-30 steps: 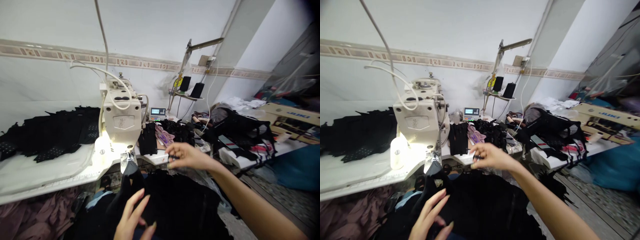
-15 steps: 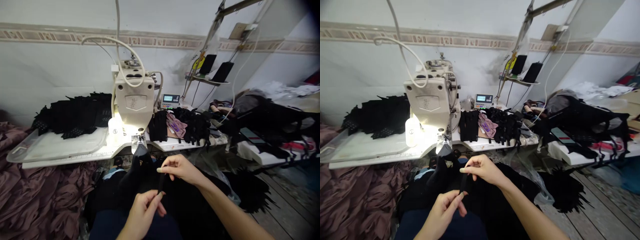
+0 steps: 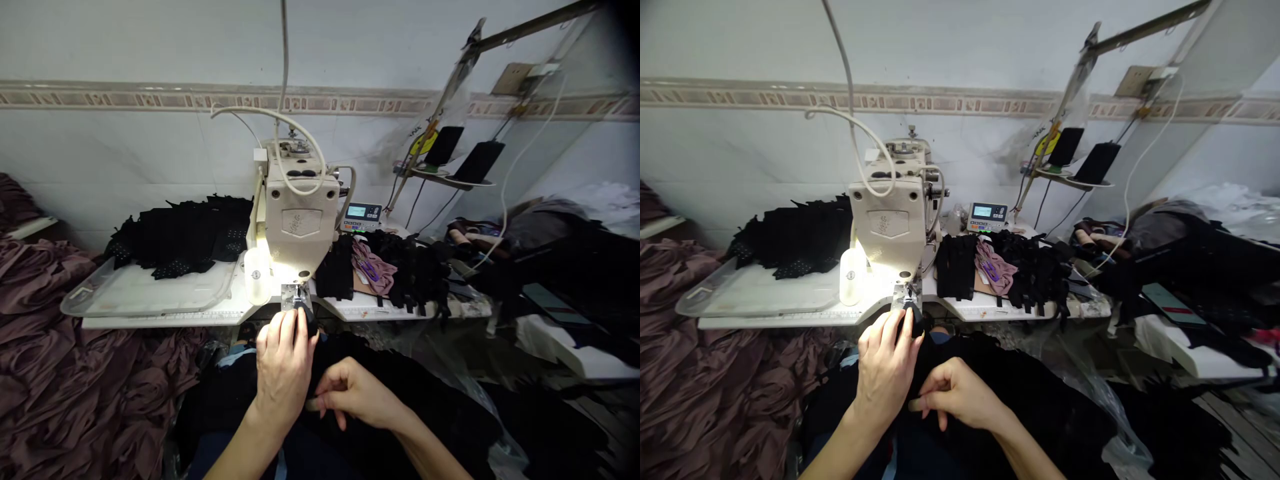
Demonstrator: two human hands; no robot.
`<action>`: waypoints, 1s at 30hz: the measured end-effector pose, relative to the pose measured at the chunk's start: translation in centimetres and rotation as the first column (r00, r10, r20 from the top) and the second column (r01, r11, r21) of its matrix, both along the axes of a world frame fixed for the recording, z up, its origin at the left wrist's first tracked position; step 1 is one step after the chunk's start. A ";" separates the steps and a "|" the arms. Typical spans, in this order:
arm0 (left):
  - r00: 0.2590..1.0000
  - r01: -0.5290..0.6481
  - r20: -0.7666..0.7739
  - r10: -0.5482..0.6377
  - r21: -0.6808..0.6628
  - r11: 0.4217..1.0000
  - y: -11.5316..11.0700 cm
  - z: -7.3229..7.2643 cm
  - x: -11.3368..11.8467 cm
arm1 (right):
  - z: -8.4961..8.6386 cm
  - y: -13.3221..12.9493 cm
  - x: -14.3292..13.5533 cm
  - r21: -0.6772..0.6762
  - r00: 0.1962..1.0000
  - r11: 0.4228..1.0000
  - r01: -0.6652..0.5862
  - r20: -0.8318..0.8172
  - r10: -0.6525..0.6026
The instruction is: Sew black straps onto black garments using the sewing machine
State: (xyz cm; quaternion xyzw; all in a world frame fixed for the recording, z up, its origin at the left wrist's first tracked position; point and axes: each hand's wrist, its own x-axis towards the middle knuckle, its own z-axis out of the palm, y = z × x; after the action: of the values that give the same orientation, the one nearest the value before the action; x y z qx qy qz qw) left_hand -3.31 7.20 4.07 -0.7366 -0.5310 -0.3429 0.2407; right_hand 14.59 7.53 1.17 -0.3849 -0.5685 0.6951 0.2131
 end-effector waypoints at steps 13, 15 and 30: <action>0.947 0.313 0.041 -0.320 0.119 0.942 1.0 -0.8 -3.4 | 6.7 5.2 -1.7 0.386 0.948 0.866 0.319 -0.119 -0.296; 0.951 0.304 0.019 -0.308 0.125 0.944 1.0 -0.7 -3.3 | 6.3 6.9 -2.5 0.458 0.932 0.813 0.359 -0.134 -0.336; 0.933 0.357 -0.053 -0.356 0.002 0.934 1.9 0.6 -3.8 | -0.8 3.0 -4.0 0.142 0.804 0.804 0.577 -0.269 -0.530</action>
State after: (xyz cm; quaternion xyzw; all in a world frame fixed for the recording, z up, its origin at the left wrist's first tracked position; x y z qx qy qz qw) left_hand -7.12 9.12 4.66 -0.8279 -0.3802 -0.3647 0.1924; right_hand 10.56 10.51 0.32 -0.4311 -0.4762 0.5731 0.5089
